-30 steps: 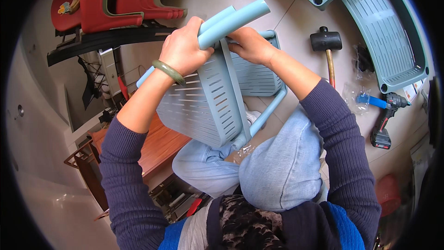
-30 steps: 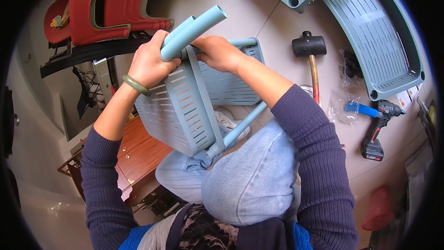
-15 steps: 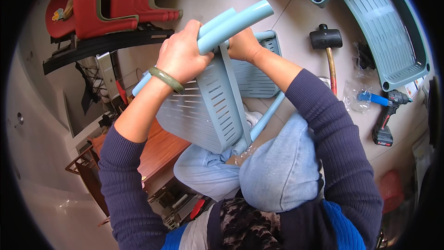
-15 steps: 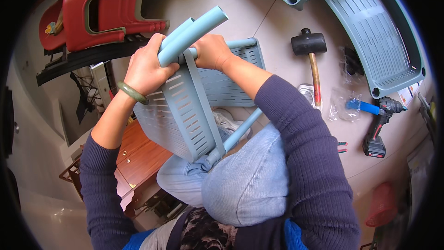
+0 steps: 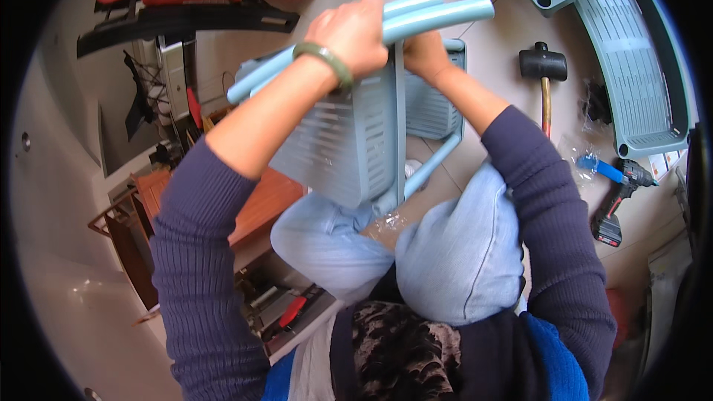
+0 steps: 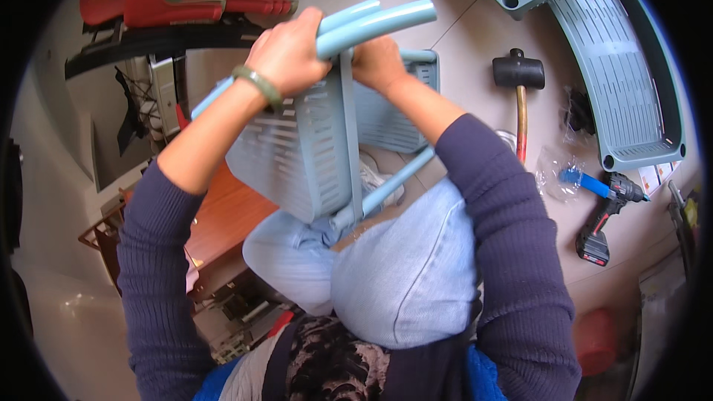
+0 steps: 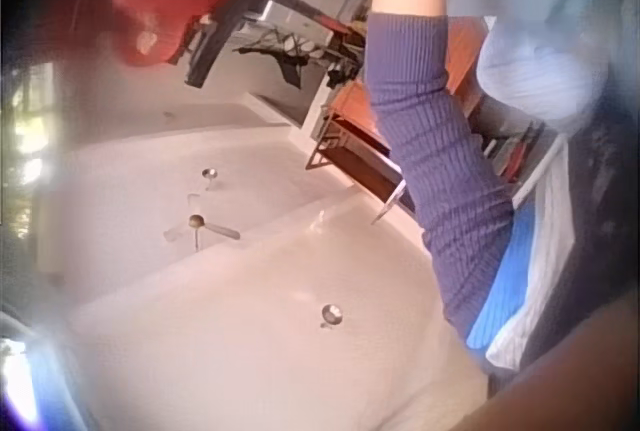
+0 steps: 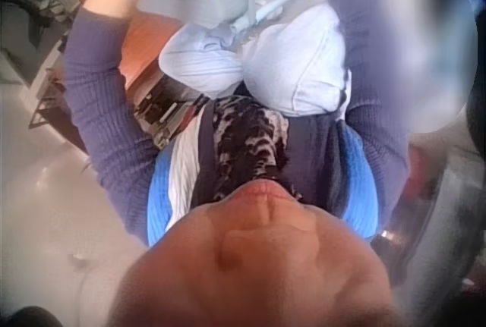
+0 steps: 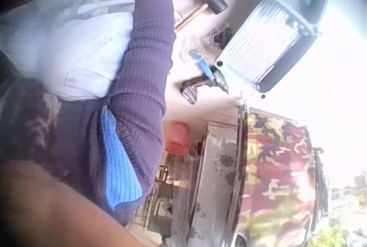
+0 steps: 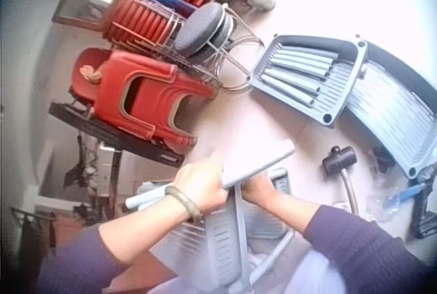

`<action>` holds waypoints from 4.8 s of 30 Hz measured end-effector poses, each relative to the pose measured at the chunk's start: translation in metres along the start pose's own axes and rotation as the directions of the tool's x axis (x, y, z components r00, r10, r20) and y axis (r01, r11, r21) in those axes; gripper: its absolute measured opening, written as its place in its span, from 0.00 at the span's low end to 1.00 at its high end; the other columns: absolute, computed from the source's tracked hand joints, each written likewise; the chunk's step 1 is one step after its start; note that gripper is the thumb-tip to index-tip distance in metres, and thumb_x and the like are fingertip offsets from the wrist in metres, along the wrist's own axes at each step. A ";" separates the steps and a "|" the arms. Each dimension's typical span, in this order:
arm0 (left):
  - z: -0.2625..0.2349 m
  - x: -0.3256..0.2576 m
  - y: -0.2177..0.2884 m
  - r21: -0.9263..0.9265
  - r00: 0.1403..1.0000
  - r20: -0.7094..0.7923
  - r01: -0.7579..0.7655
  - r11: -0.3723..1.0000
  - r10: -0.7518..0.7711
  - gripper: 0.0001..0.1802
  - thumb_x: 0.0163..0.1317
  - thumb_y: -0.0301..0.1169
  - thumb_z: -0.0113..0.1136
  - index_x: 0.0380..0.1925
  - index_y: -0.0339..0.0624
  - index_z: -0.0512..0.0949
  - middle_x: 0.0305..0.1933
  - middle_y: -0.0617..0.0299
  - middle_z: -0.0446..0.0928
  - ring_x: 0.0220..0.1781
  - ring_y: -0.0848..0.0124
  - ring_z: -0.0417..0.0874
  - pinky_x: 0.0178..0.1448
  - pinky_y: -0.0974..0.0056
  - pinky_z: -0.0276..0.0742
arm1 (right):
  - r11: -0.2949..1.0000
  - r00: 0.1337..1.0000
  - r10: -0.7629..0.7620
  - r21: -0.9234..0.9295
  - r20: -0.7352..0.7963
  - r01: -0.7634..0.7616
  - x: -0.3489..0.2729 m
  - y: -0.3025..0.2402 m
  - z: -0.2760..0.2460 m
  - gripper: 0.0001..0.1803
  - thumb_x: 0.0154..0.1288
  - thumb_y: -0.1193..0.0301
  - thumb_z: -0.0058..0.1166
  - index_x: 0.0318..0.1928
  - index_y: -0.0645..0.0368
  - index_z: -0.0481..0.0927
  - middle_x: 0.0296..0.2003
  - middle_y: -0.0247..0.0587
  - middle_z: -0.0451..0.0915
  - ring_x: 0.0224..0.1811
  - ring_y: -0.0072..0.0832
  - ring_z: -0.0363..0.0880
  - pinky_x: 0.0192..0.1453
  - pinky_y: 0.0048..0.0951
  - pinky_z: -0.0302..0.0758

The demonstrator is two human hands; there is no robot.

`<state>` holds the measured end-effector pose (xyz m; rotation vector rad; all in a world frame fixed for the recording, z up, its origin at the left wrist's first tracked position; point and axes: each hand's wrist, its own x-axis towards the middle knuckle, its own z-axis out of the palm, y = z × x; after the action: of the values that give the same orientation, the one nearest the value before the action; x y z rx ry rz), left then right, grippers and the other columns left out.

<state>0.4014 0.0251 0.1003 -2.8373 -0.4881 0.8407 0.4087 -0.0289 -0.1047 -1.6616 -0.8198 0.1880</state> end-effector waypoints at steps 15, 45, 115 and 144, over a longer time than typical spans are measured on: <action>0.113 -0.312 0.032 -0.870 0.846 -0.250 0.017 0.493 -0.470 0.20 0.51 0.32 0.69 0.43 0.39 0.75 0.37 0.61 0.79 0.36 0.71 0.80 0.41 0.64 0.76 | 0.746 0.229 0.566 -0.611 0.792 0.266 -0.010 -0.238 -0.178 0.27 0.48 0.65 0.67 0.49 0.66 0.79 0.34 0.48 0.82 0.30 0.42 0.81 0.39 0.38 0.79; 0.188 -0.245 0.103 -0.756 0.596 -0.536 -0.025 0.654 -0.597 0.22 0.53 0.30 0.66 0.48 0.37 0.72 0.40 0.48 0.80 0.41 0.50 0.82 0.47 0.52 0.76 | 0.932 0.908 0.347 0.025 0.234 -0.362 -0.227 -0.142 -0.048 0.17 0.48 0.70 0.65 0.41 0.58 0.77 0.39 0.46 0.77 0.45 0.46 0.75 0.51 0.38 0.73; -0.099 -0.026 -0.117 -0.740 0.509 -0.600 -0.646 0.186 -0.618 0.17 0.53 0.29 0.72 0.42 0.37 0.79 0.41 0.59 0.81 0.45 0.70 0.80 0.56 0.63 0.73 | 0.393 0.610 0.718 -0.528 -0.335 -0.753 -0.191 0.071 -0.131 0.27 0.52 0.69 0.64 0.52 0.60 0.70 0.50 0.53 0.71 0.56 0.49 0.69 0.60 0.44 0.68; -0.084 -0.044 -0.088 -0.822 0.596 -0.516 -0.547 0.158 -0.615 0.17 0.57 0.28 0.69 0.44 0.34 0.76 0.43 0.54 0.82 0.48 0.69 0.81 0.55 0.66 0.74 | 0.457 0.549 0.815 -0.374 -0.188 -0.807 -0.209 0.111 -0.151 0.20 0.53 0.71 0.54 0.46 0.64 0.70 0.40 0.59 0.79 0.45 0.53 0.78 0.52 0.46 0.72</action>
<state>0.3899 0.0890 0.2125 -3.5591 -1.3112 -1.7074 0.3812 -0.2792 -0.2285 -2.3877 0.0419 0.7467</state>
